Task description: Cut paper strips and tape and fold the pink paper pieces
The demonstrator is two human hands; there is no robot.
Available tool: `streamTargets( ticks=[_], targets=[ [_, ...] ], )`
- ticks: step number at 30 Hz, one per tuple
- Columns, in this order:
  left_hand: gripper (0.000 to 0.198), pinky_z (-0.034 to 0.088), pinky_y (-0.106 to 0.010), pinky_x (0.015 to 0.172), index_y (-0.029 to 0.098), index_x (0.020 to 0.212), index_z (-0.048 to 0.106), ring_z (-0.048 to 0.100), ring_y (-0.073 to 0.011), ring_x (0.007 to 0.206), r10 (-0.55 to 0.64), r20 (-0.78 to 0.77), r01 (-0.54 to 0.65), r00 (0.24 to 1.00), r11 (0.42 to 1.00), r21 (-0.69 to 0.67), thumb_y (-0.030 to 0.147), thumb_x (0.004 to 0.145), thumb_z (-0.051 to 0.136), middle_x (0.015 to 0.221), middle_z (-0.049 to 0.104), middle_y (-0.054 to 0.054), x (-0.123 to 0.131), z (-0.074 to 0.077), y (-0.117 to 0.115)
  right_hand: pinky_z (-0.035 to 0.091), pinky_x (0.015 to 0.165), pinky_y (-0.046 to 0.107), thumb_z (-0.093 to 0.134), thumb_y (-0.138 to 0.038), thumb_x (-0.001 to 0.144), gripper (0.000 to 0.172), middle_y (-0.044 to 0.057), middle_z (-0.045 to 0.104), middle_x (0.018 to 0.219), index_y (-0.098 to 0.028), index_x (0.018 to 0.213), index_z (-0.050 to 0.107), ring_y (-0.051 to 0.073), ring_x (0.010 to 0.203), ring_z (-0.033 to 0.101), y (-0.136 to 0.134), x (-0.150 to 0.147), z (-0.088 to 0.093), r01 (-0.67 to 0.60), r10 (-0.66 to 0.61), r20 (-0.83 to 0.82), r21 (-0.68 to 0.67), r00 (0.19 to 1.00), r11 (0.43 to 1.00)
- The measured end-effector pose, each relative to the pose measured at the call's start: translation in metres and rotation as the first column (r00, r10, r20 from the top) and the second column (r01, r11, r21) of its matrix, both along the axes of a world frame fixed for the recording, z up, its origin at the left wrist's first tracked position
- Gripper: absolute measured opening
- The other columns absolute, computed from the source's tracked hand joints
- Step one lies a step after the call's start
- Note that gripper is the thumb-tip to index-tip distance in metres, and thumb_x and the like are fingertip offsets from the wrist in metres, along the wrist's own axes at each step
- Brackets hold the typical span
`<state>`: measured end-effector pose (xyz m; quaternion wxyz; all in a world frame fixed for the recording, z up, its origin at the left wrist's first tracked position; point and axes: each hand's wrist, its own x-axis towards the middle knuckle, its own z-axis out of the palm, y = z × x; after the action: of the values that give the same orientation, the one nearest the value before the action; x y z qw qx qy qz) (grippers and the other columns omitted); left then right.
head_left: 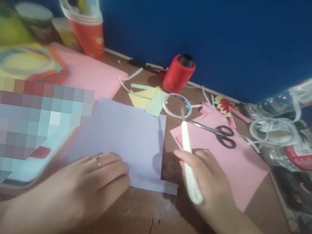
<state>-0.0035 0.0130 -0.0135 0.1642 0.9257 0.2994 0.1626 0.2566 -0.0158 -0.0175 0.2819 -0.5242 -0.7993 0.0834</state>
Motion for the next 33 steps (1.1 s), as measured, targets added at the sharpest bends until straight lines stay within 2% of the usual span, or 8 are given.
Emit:
streamTargets(
  ticks=[6, 10, 12, 17, 21, 25, 29, 33],
  targets=[
    [0.021, 0.045, -0.028, 0.067, 0.021, 0.085, 0.055, 0.058, -0.0151, 0.073, 0.251, 0.034, -0.224, 0.967, 0.911, -0.347, 0.026, 0.089, 0.034, 0.082, 0.064, -0.002, 0.004, 0.022, 0.0, 0.041, 0.068, 0.033, 0.045, -0.004, 0.078, 0.034, 0.009, 0.053, 0.083, -0.012, 0.109, 0.056, 0.022, 0.08, 0.046, 0.008, -0.001, -0.004, 0.03, -0.029, 0.229, 0.0, 0.973, 1.0],
    [0.028, 0.04, -0.024, 0.053, 0.021, 0.078, 0.047, 0.058, -0.0134, 0.063, 0.485, 0.053, -0.231, 0.873, 0.506, -0.831, 0.041, 0.089, 0.032, 0.075, 0.064, 0.0, 0.009, 0.047, -0.002, 0.039, 0.068, 0.031, 0.042, 0.002, 0.073, 0.046, 0.009, 0.056, 0.088, -0.02, 0.11, 0.059, 0.021, 0.078, 0.048, 0.01, -0.006, -0.006, 0.08, -0.046, 0.41, -0.066, 0.911, 0.995],
    [0.027, 0.039, -0.024, 0.055, 0.02, 0.076, 0.046, 0.058, -0.0128, 0.063, 0.499, 0.094, -0.151, 0.861, 0.429, -0.891, 0.041, 0.088, 0.036, 0.074, 0.064, 0.0, 0.011, 0.062, -0.004, 0.039, 0.07, 0.032, 0.041, 0.003, 0.072, 0.054, 0.01, 0.058, 0.095, -0.023, 0.117, 0.055, 0.021, 0.081, 0.05, 0.009, -0.009, -0.002, 0.076, -0.042, 0.4, -0.069, 0.915, 0.995],
    [0.024, 0.038, -0.025, 0.06, 0.019, 0.074, 0.047, 0.056, -0.0121, 0.063, 0.503, 0.214, -0.073, 0.837, 0.49, -0.868, 0.039, 0.086, 0.041, 0.072, 0.062, 0.001, 0.016, 0.1, -0.014, 0.04, 0.077, 0.034, 0.04, -0.012, 0.084, 0.032, 0.007, 0.059, 0.093, -0.021, 0.111, 0.055, 0.02, 0.086, 0.052, -0.002, -0.023, 0.042, 0.005, -0.025, -0.224, -0.087, 0.974, 0.996],
    [0.021, 0.039, -0.025, 0.061, 0.018, 0.075, 0.048, 0.055, -0.0114, 0.064, 0.508, 0.332, 0.021, 0.795, 0.523, -0.852, 0.036, 0.085, 0.046, 0.071, 0.059, 0.002, 0.027, 0.125, -0.023, 0.044, 0.064, 0.029, 0.06, -0.038, 0.077, 0.029, 0.003, 0.057, 0.083, -0.022, 0.101, 0.056, 0.017, 0.073, 0.054, -0.008, -0.046, 0.088, -0.366, 0.086, -0.843, -0.136, 0.531, 0.921],
    [0.022, 0.037, -0.021, 0.056, 0.017, 0.073, 0.048, 0.05, -0.0085, 0.058, 0.508, 0.447, 0.174, 0.737, 0.496, -0.851, 0.036, 0.084, 0.049, 0.065, 0.056, 0.002, 0.039, 0.144, -0.036, 0.044, 0.055, 0.03, 0.072, -0.035, 0.067, 0.039, 0.0, 0.057, 0.075, -0.024, 0.102, 0.058, 0.015, 0.059, 0.056, -0.008, -0.068, 0.111, -0.578, 0.088, -0.978, -0.038, 0.188, 0.815],
    [0.026, 0.036, -0.021, 0.053, 0.018, 0.074, 0.046, 0.048, -0.0079, 0.054, 0.542, 0.473, 0.235, 0.695, 0.451, -0.861, 0.043, 0.081, 0.051, 0.064, 0.055, 0.001, 0.043, 0.148, -0.045, 0.04, 0.048, 0.025, 0.071, -0.033, 0.069, 0.021, -0.002, 0.055, 0.062, -0.02, 0.083, 0.063, 0.011, 0.047, 0.052, -0.007, -0.075, 0.113, -0.615, 0.097, -0.991, 0.021, 0.091, 0.788],
    [0.025, 0.041, -0.026, 0.058, 0.02, 0.087, 0.05, 0.054, -0.0131, 0.064, 0.368, 0.562, 0.162, 0.741, 0.714, -0.681, 0.041, 0.075, 0.056, 0.081, 0.06, -0.002, 0.04, 0.145, -0.041, 0.03, 0.045, 0.019, 0.075, -0.025, 0.064, 0.015, -0.006, 0.046, 0.048, -0.018, 0.067, 0.063, 0.006, 0.044, 0.041, -0.005, -0.073, 0.111, -0.456, 0.044, -0.997, 0.01, 0.063, 0.89]
  ],
)
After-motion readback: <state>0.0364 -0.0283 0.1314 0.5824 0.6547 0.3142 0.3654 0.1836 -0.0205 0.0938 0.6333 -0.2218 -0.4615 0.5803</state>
